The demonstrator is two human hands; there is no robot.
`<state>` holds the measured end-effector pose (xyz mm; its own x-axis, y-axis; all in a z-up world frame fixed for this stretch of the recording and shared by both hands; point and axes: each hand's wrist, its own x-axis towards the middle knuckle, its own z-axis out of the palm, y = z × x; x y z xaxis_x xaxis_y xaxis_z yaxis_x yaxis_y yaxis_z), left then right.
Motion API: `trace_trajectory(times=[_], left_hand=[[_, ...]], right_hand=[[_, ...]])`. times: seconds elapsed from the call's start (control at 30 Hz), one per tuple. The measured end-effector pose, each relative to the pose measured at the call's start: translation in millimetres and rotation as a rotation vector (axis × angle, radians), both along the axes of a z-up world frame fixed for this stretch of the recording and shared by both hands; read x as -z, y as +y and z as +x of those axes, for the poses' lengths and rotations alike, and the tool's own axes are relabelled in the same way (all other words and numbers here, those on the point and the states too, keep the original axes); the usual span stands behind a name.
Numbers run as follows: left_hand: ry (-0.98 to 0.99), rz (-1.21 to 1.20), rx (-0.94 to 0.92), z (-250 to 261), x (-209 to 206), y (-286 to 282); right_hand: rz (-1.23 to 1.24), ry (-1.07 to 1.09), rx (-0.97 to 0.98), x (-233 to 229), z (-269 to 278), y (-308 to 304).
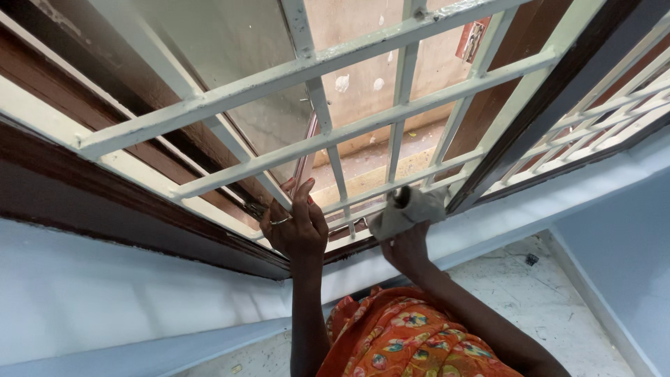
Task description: The person wipes the white metal window grille and the brown wooden frame using a grey cloth. They clean the horizontal and vertical bars of the grille and the frame edges, moving the cloth back and forth to remove dust.
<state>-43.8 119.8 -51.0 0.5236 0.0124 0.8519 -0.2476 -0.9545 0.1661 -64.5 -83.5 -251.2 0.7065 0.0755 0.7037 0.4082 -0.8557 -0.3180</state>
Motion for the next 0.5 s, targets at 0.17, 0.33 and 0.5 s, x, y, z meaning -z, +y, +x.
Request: trace_trajectory(times=[0.17, 0.33, 0.5], left_hand=[[0.002, -0.004, 0.011, -2.7, 0.9, 0.1], [0.007, -0.006, 0.013, -2.5, 4.6, 2.1], [-0.006, 0.002, 0.015, -1.4, 8.3, 6.4]], right_hand=[[-0.135, 0.002, -0.107, 3.7, -16.6, 32.1], [-0.216, -0.086, -0.031, 31.3, 2.6, 2.8], [-0.306, -0.067, 0.071, 36.9, 6.1, -41.9]])
